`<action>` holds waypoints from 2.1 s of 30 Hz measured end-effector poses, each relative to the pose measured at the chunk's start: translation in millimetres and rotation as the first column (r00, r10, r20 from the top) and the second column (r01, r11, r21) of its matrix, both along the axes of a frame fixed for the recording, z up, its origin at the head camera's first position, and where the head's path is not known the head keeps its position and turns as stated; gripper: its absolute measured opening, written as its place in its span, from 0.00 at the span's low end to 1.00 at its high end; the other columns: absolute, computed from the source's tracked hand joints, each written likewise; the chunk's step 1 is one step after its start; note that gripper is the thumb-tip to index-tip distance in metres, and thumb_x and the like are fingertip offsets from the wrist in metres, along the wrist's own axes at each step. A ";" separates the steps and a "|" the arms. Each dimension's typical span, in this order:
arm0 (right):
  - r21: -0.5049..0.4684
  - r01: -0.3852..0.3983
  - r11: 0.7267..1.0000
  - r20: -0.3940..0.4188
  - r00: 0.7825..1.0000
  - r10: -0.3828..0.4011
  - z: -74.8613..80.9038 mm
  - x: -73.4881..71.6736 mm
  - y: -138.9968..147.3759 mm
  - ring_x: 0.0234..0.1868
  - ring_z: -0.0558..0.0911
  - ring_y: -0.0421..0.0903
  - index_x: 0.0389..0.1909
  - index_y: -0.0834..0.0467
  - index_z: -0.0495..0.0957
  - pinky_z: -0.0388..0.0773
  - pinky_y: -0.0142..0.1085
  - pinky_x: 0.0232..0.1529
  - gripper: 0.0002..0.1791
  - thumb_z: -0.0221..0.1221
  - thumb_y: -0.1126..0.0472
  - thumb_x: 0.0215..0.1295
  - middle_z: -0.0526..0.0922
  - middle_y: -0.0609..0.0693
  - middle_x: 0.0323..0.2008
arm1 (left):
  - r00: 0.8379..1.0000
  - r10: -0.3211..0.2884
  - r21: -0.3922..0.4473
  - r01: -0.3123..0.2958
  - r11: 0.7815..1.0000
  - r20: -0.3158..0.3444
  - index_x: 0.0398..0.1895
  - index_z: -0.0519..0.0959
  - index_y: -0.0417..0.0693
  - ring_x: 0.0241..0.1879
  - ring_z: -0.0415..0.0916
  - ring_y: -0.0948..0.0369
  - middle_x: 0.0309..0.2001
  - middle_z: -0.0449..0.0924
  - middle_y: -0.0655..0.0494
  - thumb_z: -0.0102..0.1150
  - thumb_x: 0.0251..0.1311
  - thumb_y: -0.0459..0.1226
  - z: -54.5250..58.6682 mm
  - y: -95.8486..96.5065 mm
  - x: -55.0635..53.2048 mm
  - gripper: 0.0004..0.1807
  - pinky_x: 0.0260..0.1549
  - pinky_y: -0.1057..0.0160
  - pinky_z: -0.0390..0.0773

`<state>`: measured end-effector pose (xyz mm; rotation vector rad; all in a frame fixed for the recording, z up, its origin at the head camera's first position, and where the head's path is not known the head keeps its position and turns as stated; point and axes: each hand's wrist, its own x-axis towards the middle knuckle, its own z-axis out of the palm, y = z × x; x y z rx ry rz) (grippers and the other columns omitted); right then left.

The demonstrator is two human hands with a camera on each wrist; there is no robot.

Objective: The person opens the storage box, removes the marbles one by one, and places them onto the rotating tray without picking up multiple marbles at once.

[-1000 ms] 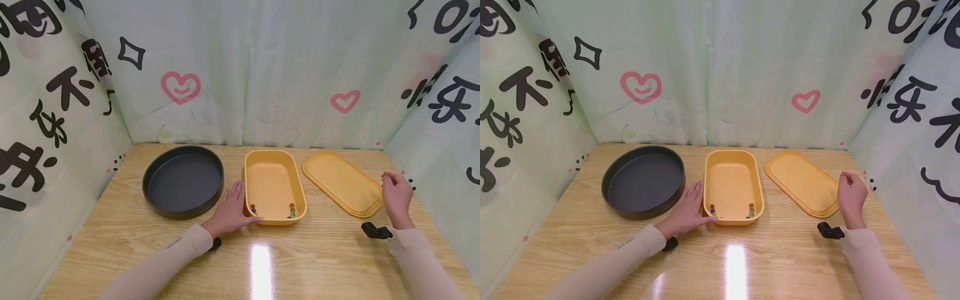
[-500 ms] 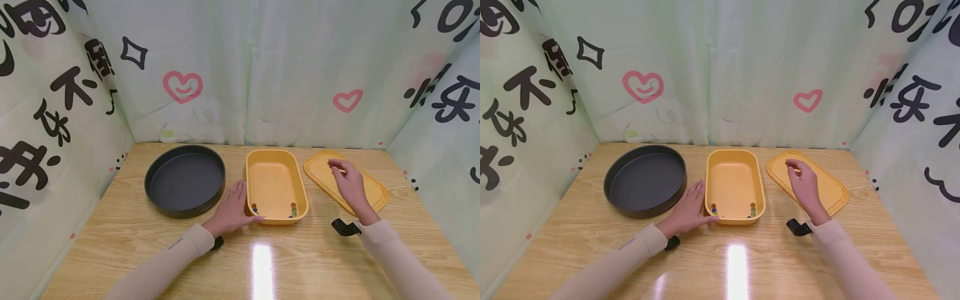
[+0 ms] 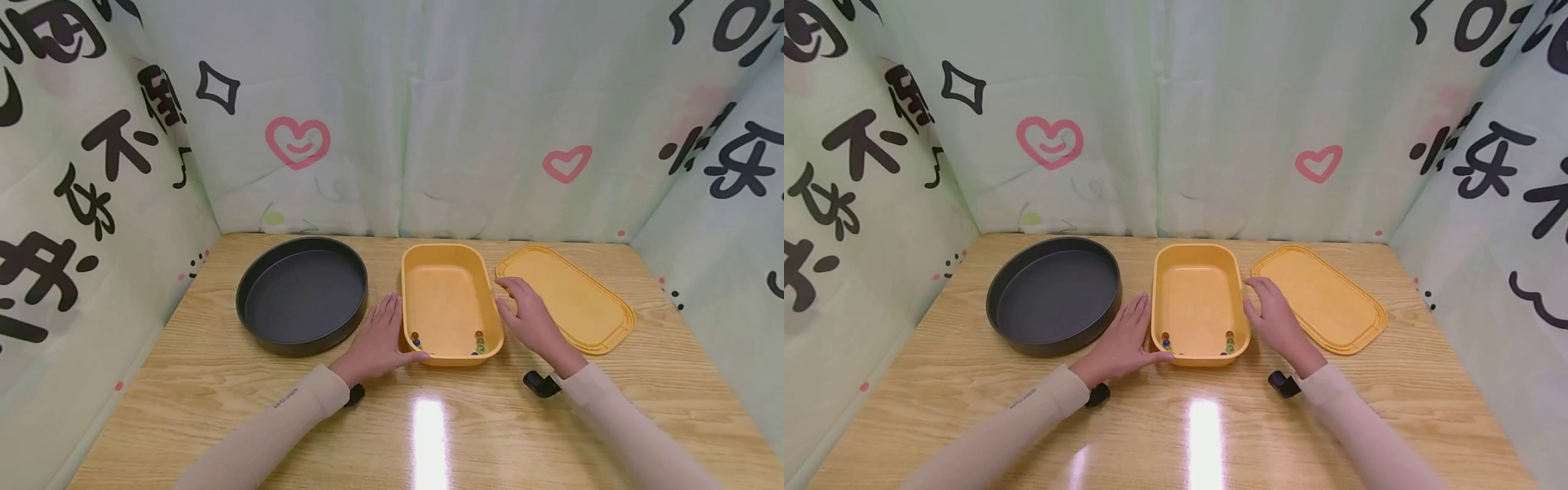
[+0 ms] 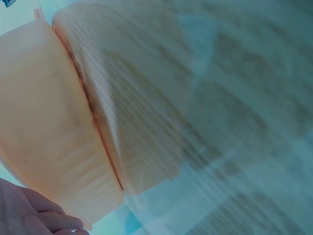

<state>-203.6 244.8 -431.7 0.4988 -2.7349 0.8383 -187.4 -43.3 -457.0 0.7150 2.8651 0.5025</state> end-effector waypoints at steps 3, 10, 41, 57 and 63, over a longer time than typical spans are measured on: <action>0.055 -0.016 0.998 0.022 1.000 0.015 -3.4 -2.9 -2.1 0.60 0.68 0.64 0.61 0.70 0.64 0.67 0.58 0.57 0.24 0.52 0.65 0.66 0.68 0.68 0.59 | 1.000 -0.002 0.000 0.002 1.000 0.000 0.73 0.38 0.37 0.75 0.35 0.50 0.75 0.37 0.42 0.45 0.52 0.71 0.9 -0.4 -0.1 0.61 0.71 0.48 0.44; 0.206 -0.010 0.978 0.031 1.000 0.003 -9.8 -16.3 -0.6 0.65 0.63 0.64 0.65 0.71 0.59 0.61 0.57 0.63 0.29 0.52 0.61 0.67 0.64 0.69 0.63 | 1.000 -0.008 0.004 0.008 1.000 0.002 0.73 0.38 0.37 0.75 0.35 0.50 0.75 0.37 0.42 0.45 0.52 0.70 1.9 -0.4 0.5 0.60 0.71 0.48 0.44; 0.423 -0.161 0.892 0.197 0.977 0.083 -10.9 -62.7 6.9 0.74 0.45 0.63 0.70 0.72 0.42 0.43 0.58 0.70 0.34 0.41 0.58 0.72 0.45 0.68 0.72 | 1.000 -0.017 0.008 0.017 1.000 0.001 0.73 0.38 0.37 0.75 0.35 0.50 0.75 0.36 0.42 0.45 0.52 0.70 -0.2 0.3 -0.1 0.60 0.71 0.48 0.44; 0.464 -0.163 0.871 0.179 0.980 0.088 -8.1 -63.0 7.0 0.73 0.47 0.64 0.70 0.73 0.44 0.45 0.57 0.70 0.33 0.40 0.58 0.72 0.46 0.68 0.72 | 0.999 -0.037 -0.007 0.037 0.999 -0.007 0.73 0.39 0.35 0.75 0.36 0.49 0.75 0.37 0.40 0.46 0.53 0.69 4.8 -0.6 -1.0 0.60 0.71 0.47 0.44; 0.450 -0.157 0.879 0.176 0.981 0.085 -9.9 -62.6 5.5 0.73 0.47 0.63 0.70 0.73 0.43 0.44 0.57 0.70 0.34 0.40 0.58 0.72 0.46 0.68 0.72 | 0.998 -0.050 -0.029 0.049 0.998 -0.038 0.72 0.44 0.34 0.75 0.42 0.49 0.74 0.43 0.40 0.48 0.55 0.67 22.9 -1.5 -10.0 0.56 0.70 0.49 0.49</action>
